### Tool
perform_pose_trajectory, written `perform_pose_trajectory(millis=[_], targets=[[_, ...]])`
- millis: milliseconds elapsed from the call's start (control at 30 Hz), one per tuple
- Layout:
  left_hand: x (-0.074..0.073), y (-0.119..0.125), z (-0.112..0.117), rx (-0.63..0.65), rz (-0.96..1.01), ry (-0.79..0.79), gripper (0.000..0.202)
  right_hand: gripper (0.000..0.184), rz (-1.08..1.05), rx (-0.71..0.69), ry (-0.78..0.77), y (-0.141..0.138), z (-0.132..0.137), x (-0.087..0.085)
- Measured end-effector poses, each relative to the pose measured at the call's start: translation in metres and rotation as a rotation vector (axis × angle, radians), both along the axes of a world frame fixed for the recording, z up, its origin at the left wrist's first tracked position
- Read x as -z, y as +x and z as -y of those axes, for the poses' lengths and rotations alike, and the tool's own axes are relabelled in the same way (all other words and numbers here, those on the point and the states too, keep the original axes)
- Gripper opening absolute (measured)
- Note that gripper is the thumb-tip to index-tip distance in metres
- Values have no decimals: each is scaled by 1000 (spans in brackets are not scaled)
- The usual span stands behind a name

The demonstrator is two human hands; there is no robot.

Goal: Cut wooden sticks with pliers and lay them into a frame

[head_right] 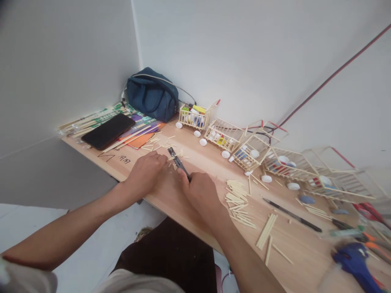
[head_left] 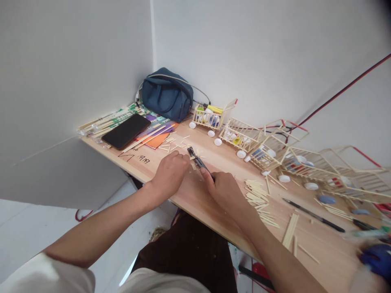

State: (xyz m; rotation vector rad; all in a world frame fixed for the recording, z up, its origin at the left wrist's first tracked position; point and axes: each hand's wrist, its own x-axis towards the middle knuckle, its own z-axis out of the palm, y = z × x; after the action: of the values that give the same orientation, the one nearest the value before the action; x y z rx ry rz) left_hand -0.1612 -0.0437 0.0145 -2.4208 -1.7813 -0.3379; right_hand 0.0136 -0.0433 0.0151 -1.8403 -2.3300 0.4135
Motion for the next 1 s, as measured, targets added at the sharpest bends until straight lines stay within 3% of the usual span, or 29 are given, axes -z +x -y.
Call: perform_pose_trajectory(millis=[567, 633, 700, 867, 1000], targets=[[13, -14, 3, -69, 74, 1, 20, 76, 48, -26, 69, -2, -1, 8], [14, -18, 2, -66, 215, -5, 18, 77, -39, -7, 53, 1, -1, 6], [14, -23, 0, -30, 493, -71, 17, 77, -170, 40, 10, 6, -3, 3], [16, -28, -5, 120, 1327, -582, 25, 75, -530, 148, -87, 25, -7, -5], [12, -22, -7, 124, 1591, -819, 33, 79, -733, 185, -39, 44, -12, -9]])
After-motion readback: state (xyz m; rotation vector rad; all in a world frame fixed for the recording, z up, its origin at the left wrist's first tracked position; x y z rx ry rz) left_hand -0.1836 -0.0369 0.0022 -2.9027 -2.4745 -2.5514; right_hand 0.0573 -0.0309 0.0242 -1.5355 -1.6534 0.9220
